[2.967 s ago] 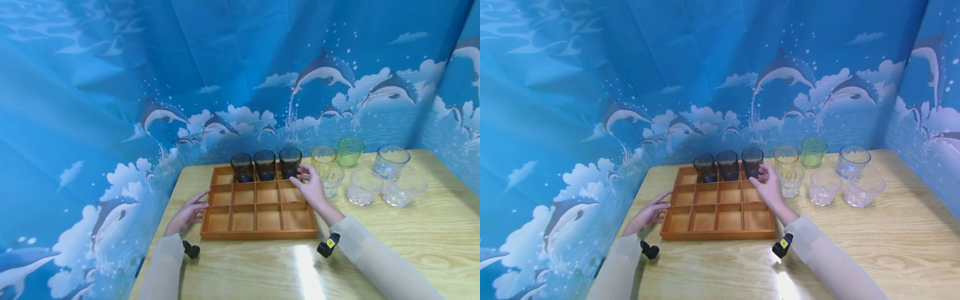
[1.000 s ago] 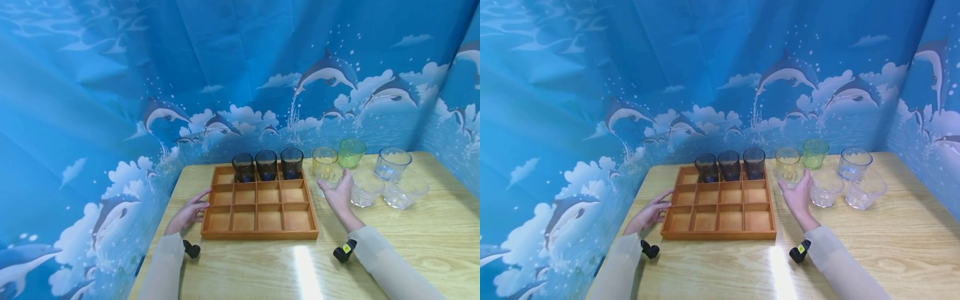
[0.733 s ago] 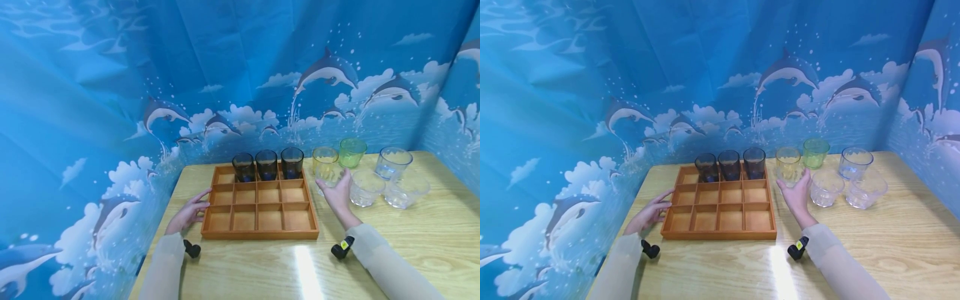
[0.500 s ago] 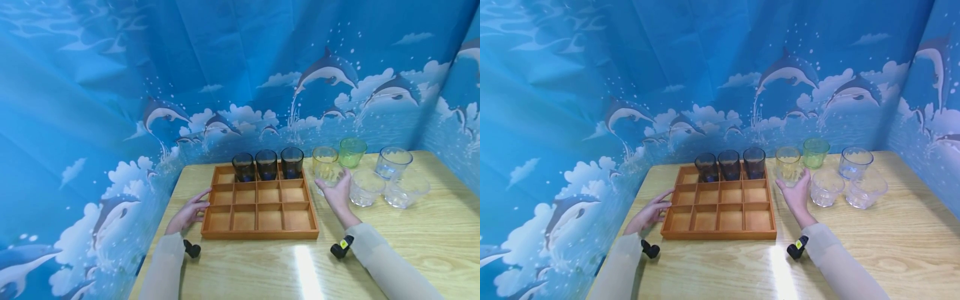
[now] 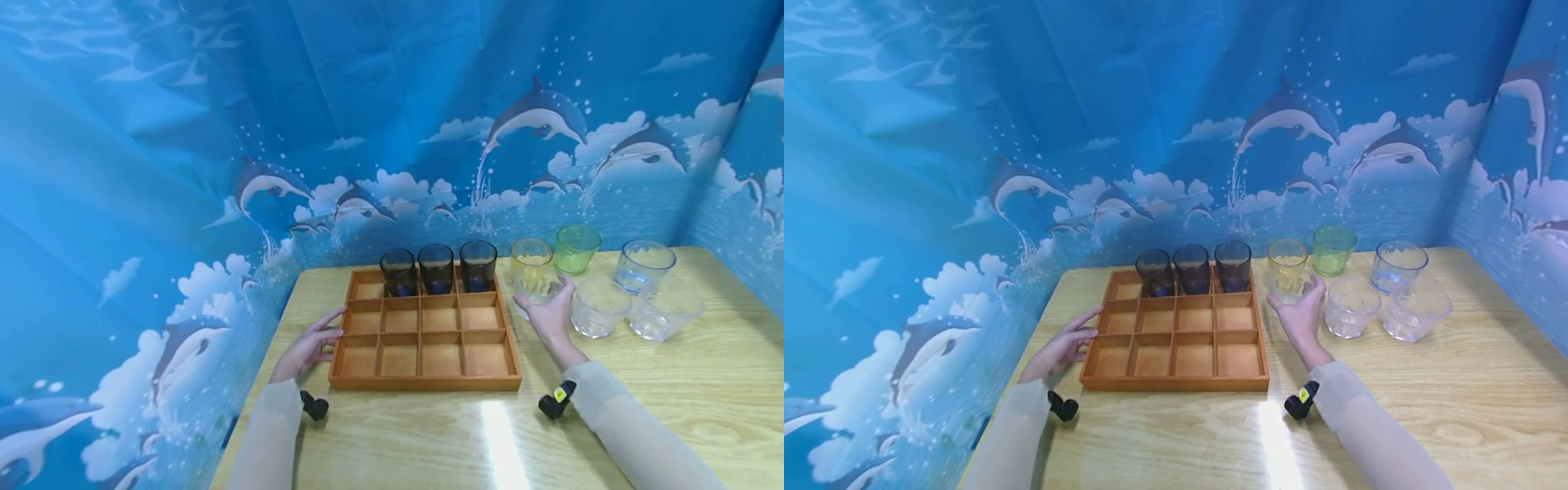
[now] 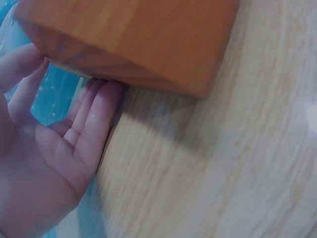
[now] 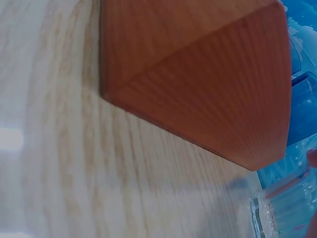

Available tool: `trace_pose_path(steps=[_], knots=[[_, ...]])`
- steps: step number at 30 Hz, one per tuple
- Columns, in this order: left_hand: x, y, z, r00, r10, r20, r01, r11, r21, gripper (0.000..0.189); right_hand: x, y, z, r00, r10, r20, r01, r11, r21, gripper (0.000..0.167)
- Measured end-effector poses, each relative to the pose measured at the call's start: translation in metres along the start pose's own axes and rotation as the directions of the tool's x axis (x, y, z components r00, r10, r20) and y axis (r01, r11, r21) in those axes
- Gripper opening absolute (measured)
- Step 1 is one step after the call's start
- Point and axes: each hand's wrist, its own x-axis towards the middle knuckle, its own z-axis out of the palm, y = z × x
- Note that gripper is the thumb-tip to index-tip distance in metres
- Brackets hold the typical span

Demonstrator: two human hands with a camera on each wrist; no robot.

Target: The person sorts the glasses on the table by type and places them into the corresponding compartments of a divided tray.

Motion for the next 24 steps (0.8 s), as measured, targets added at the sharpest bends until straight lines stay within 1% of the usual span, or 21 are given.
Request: trace_pose_path(steps=[5, 8, 16, 24], knots=[[0.001, -0.001, -0.001, 1.0, -0.001, 0.006, 0.001, 1.0, 0.005, 0.053, -0.003, 0.0, -0.002, 1.0, 0.004, 0.016, -0.005, 0.999, 0.04, 0.096], [0.001, -0.001, -0.001, 1.0, -0.007, -0.004, 0.007, 1.0, 0.004, 0.053, -0.006, -0.002, -0.004, 0.999, 0.002, 0.037, -0.003, 1.0, 0.029, 0.097], [0.0, 0.002, 0.001, 1.0, -0.013, -0.02, 0.013, 1.0, 0.006, 0.052, -0.013, 0.0, -0.007, 0.997, -0.035, 0.072, 0.037, 0.999, -0.033, 0.098], [0.0, 0.001, 0.001, 1.0, -0.011, -0.025, 0.011, 1.0, 0.006, 0.053, -0.016, -0.004, -0.008, 0.992, -0.109, 0.068, 0.109, 0.994, 0.009, 0.096]])
